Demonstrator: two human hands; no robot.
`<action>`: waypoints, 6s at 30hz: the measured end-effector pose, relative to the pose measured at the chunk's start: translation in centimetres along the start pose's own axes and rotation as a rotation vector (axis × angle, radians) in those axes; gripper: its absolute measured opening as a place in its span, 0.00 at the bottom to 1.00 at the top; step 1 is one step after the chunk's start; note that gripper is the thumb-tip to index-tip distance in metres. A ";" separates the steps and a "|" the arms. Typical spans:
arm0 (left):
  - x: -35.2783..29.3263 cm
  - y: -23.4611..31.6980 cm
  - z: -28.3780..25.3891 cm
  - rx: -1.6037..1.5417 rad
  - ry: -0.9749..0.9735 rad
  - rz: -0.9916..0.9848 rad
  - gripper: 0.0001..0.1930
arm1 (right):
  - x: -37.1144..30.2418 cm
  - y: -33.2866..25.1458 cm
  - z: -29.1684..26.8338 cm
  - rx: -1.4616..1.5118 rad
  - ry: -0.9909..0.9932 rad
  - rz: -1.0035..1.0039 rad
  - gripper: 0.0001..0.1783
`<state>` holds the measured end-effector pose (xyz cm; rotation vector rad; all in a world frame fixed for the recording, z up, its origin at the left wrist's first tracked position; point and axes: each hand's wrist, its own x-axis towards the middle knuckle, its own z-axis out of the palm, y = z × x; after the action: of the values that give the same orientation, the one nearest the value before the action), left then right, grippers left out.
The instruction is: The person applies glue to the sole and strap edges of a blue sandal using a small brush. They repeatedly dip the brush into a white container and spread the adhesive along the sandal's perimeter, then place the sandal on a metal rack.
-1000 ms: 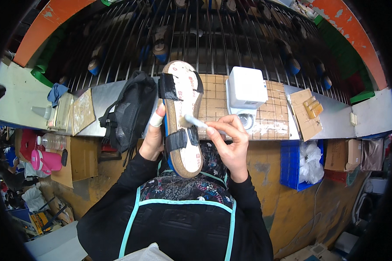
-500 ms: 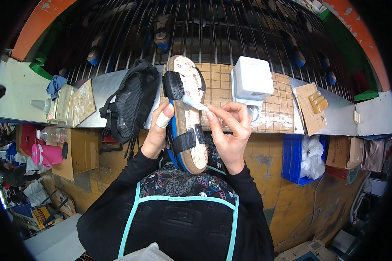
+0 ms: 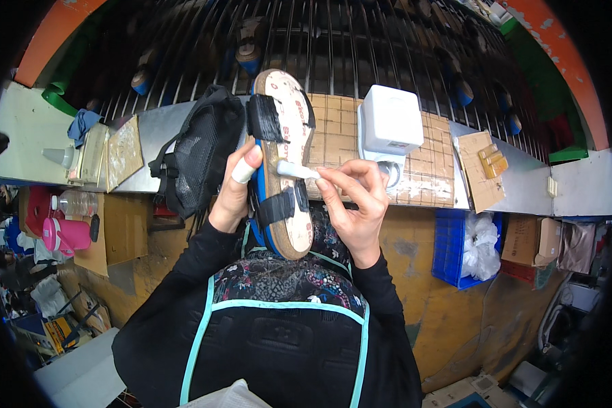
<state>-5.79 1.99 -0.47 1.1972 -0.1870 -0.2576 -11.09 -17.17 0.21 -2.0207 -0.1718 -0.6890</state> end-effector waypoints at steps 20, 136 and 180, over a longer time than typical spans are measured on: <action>2.7 0.8 -0.2 -0.089 0.032 -0.049 0.28 | -0.5 -0.3 -1.9 -0.021 -0.095 -0.043 0.11; 4.8 -5.5 -1.5 -0.341 -0.393 -0.195 0.52 | 6.9 1.1 -2.8 -0.458 0.330 -0.170 0.09; 28.8 -13.4 5.2 -0.994 0.464 -0.436 0.47 | 4.9 15.8 -10.7 0.472 0.450 0.415 0.13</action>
<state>18.92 -15.73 -10.96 0.2633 0.5669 -0.3805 -5.18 -35.25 -4.95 -1.3522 0.3165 -0.7336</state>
